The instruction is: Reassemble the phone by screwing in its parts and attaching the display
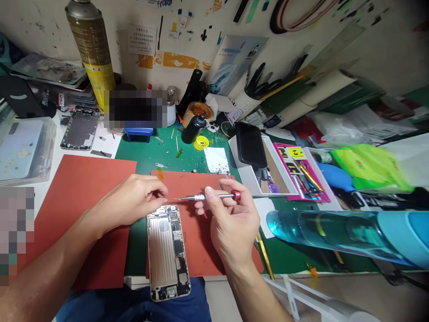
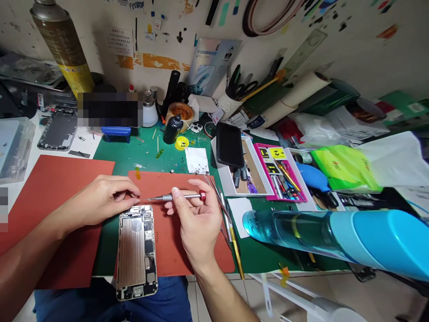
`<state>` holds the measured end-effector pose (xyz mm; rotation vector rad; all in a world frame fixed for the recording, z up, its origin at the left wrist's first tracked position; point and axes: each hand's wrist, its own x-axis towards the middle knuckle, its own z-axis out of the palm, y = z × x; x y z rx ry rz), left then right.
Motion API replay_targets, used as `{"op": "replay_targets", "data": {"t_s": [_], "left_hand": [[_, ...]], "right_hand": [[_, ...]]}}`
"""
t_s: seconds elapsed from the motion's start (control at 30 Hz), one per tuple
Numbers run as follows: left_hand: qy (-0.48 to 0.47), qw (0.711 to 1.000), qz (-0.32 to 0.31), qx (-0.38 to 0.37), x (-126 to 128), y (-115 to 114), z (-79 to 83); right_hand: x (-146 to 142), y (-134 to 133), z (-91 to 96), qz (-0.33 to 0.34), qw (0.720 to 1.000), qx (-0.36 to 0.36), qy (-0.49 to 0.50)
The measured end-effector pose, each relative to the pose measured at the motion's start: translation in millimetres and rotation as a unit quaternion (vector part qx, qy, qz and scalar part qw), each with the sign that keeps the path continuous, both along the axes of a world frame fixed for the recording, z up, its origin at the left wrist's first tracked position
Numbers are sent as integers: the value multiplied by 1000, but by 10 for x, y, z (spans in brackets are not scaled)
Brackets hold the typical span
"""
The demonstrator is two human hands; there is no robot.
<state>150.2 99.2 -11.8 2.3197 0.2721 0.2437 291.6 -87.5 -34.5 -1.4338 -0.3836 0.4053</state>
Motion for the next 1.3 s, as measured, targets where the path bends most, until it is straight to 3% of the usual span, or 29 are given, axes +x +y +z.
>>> {"op": "replay_targets", "data": {"t_s": [0.1,0.2,0.3,0.43,0.57,0.77,1.3], "left_hand": [[-6,1000,3,5,2,17,-10],[-4,999,-33,-17,4,25,-9],[13,996,-85,-31,-5,12,6],[52,992,-117,19,-25,-17,23],[70,987,-137,52,-30,-28,24],[75,985,-141,62,-26,-30,11],[74,984,-147,63,-17,-26,6]], "right_hand": [[-14,-9,22,-14,999,4,-48],[-17,-84,54,-24,986,-11,-166],[25,-208,76,0,946,-41,-321],[118,-315,111,25,887,-75,-456],[160,-307,170,48,874,-86,-476],[137,-303,193,79,887,-84,-446],[128,-218,147,80,873,-85,-474]]}}
